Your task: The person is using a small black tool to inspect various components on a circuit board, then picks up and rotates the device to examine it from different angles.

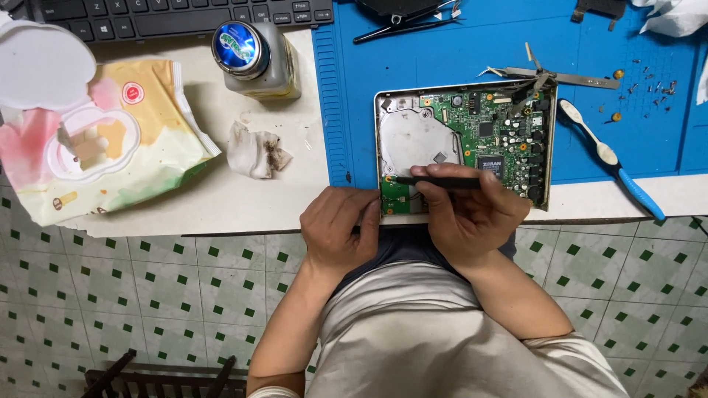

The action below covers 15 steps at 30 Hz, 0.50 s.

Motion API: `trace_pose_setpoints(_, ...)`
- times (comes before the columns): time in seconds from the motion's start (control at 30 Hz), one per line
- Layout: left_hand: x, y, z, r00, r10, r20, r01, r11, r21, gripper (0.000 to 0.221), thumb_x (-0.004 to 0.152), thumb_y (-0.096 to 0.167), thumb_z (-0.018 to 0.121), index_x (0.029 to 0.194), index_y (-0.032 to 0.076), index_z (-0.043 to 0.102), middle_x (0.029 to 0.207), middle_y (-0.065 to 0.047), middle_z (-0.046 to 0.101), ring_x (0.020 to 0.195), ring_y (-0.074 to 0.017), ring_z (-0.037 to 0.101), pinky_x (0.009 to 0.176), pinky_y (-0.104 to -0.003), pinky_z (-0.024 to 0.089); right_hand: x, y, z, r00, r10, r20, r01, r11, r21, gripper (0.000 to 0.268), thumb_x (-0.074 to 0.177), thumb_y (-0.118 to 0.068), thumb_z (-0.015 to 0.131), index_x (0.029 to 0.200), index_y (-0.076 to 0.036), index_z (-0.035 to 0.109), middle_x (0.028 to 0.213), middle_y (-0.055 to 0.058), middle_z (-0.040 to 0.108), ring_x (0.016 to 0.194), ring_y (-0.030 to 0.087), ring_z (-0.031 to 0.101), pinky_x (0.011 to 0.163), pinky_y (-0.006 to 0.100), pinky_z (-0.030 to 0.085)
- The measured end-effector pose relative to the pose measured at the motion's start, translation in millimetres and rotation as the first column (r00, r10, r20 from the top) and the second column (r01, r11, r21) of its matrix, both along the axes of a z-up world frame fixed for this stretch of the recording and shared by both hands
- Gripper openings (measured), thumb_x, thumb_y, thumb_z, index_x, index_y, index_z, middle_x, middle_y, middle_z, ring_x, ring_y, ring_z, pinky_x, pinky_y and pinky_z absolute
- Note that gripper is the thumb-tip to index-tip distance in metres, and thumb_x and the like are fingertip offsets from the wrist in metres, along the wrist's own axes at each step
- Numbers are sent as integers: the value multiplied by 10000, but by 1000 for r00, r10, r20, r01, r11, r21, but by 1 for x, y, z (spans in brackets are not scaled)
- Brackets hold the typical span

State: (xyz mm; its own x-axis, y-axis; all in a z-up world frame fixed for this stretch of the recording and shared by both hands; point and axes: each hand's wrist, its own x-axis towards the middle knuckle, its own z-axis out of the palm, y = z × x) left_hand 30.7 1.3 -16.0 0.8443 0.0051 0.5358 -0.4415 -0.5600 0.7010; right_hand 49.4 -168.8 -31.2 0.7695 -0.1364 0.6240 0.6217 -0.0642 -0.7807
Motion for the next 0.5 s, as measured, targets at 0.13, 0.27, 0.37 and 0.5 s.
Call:
trace_pose_setpoints(0.13,0,1,0,1000,-10,1,10,1000,7,109,927,85,686,991,92,773,764,-31,664,617,-244,624,533,-337,530,0,2,-1,1000,-14,17,15,1000,-14,679,889,240,695,1406,24,311,977,377,674,796,461,767,727,507,656)
trace_pose_setpoints(0.27,0,0,2,1000,-12,7,12,1000,-4,104,946,103,676,972,97,776,744,-17,646,604,-229,614,532,-323,525,-2,1,-2,1000,-12,7,12,1000,-25,629,913,227,675,1371,26,295,993,376,662,815,462,762,747,506,658)
trace_pose_setpoints(0.37,0,1,3,1000,-13,8,13,1000,-4,94,950,106,680,968,92,771,737,-21,638,598,-231,614,525,-327,525,-4,2,-3,1000,-4,-2,4,1000,-23,618,920,224,669,1367,24,293,998,375,657,829,472,758,747,516,662)
trace_pose_setpoints(0.5,1,1,4,1000,-16,19,16,1000,7,93,959,113,677,979,87,764,740,-27,631,599,-237,613,523,-340,527,-4,3,-8,1000,-3,5,3,1000,-23,606,923,224,656,1358,30,281,995,375,649,826,481,752,742,530,662)
